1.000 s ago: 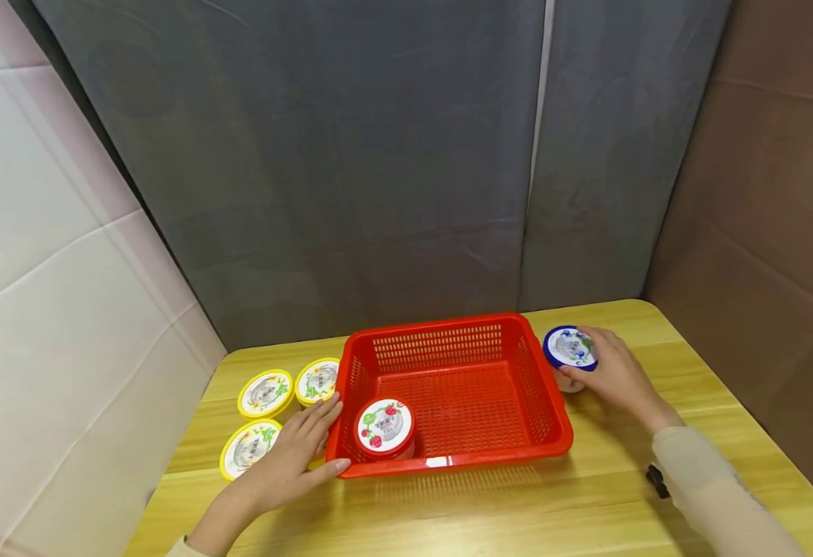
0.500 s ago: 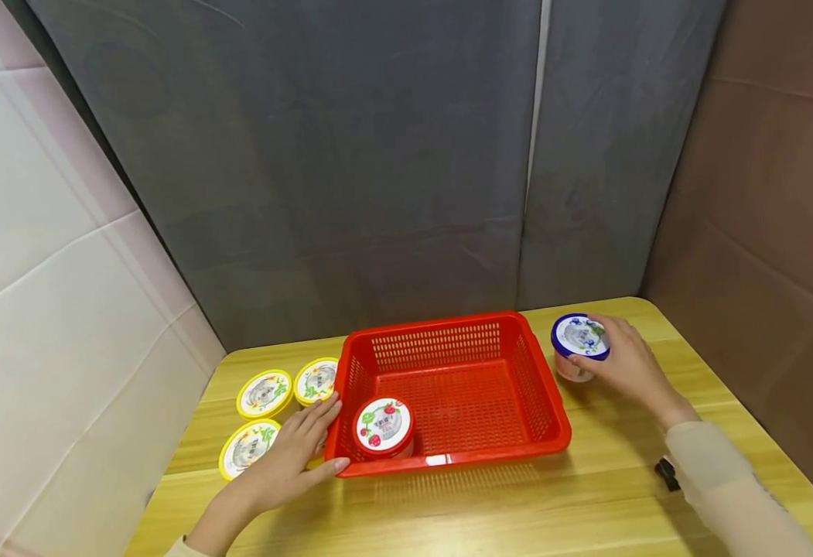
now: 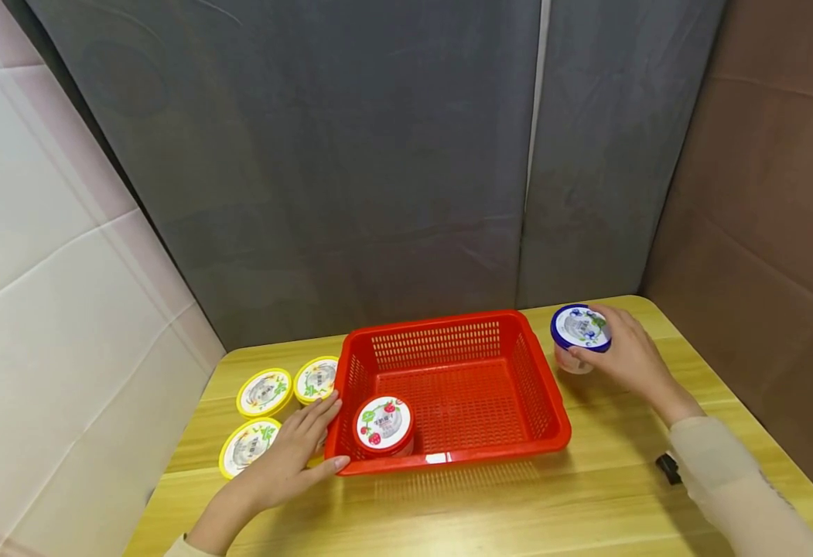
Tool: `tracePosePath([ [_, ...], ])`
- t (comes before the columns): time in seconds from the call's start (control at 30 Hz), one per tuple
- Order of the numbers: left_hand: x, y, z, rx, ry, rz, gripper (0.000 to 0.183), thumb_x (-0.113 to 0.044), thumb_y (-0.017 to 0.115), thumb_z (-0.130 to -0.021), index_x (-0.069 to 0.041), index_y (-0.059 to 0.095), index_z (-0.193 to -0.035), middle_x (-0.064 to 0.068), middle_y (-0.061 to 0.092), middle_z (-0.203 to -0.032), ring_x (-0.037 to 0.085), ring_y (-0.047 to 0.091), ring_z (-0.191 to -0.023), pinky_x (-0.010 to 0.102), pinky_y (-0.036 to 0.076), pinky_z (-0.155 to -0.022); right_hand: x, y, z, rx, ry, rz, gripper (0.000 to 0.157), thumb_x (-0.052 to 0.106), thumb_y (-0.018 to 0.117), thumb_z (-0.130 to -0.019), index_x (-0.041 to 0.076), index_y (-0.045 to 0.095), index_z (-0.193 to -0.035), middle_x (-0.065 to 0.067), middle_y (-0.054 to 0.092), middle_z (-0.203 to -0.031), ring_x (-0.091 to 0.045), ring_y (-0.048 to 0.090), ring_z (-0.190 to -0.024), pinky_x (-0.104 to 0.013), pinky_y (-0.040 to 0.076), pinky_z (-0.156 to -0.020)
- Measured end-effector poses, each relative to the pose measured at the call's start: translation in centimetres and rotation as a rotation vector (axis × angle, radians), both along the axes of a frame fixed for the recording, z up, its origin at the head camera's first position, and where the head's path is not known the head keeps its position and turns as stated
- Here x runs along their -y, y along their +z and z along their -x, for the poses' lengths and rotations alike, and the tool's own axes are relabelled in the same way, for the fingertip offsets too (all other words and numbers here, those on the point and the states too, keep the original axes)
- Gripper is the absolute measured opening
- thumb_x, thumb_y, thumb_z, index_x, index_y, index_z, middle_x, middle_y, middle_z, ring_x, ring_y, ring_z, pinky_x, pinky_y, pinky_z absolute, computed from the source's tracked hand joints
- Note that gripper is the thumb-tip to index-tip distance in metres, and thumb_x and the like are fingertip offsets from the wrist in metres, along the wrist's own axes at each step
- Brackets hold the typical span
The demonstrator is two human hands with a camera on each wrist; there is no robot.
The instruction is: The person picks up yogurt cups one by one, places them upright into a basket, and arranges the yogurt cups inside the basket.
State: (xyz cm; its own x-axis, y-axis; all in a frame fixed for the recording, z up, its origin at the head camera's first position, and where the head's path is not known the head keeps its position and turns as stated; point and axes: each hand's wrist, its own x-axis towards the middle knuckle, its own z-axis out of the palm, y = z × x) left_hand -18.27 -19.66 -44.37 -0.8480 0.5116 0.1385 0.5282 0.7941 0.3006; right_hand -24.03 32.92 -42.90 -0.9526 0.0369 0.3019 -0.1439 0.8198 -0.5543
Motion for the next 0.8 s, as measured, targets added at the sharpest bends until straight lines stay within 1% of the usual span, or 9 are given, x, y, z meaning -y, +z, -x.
tracePosePath([
  [0.1,0.0,-0.1,0.1,-0.013,-0.002,-0.001,0.084,-0.064,0.050,-0.086,-0.012,0.029,-0.149,0.000,0.022,-0.159,0.029,0.026,-0.145,0.054,0.024,-0.115,0.1,0.6,0.0,-0.018,0.004,0.002,0.083,0.043,0.076,-0.076,0.003,0.039,-0.138,-0.027,0.046,-0.130,-0.044,0.044,-0.113,-0.068,0.038,-0.090],
  [0.27,0.0,-0.1,0.2,-0.007,0.002,0.001,0.085,-0.065,0.049,-0.086,-0.013,0.028,-0.149,0.000,0.022,-0.159,0.029,0.025,-0.145,0.053,0.024,-0.116,0.6,1.7,-0.2,-0.070,0.023,-0.005,0.082,0.038,0.078,-0.074,0.001,0.039,-0.137,-0.029,0.046,-0.130,-0.046,0.044,-0.113,-0.069,0.036,-0.090],
  [0.4,0.0,-0.2,0.2,-0.009,0.000,0.002,0.085,-0.065,0.049,-0.086,-0.013,0.029,-0.149,0.000,0.022,-0.159,0.028,0.025,-0.145,0.054,0.024,-0.116,1.0,2.3,-0.3,-0.103,0.033,-0.002,0.082,0.037,0.079,-0.073,0.002,0.041,-0.137,-0.029,0.047,-0.130,-0.045,0.044,-0.114,-0.068,0.036,-0.091],
  [0.57,0.0,-0.3,0.2,-0.002,0.001,0.000,0.085,-0.066,0.048,-0.086,-0.013,0.028,-0.149,-0.001,0.021,-0.159,0.028,0.025,-0.145,0.054,0.023,-0.116,1.4,2.8,-0.3,-0.112,0.028,0.004,0.081,0.036,0.080,-0.072,0.003,0.042,-0.135,-0.026,0.047,-0.132,-0.043,0.043,-0.117,-0.067,0.036,-0.092],
  [0.8,0.0,-0.3,0.3,0.007,0.001,0.000,0.086,-0.066,0.048,-0.085,-0.013,0.027,-0.149,0.000,0.020,-0.159,0.028,0.023,-0.146,0.054,0.022,-0.116,2.4,3.8,-0.3,-0.118,0.030,-0.002,0.083,0.042,0.080,-0.071,0.007,0.042,-0.136,-0.024,0.046,-0.134,-0.043,0.043,-0.117,-0.068,0.036,-0.092],
])
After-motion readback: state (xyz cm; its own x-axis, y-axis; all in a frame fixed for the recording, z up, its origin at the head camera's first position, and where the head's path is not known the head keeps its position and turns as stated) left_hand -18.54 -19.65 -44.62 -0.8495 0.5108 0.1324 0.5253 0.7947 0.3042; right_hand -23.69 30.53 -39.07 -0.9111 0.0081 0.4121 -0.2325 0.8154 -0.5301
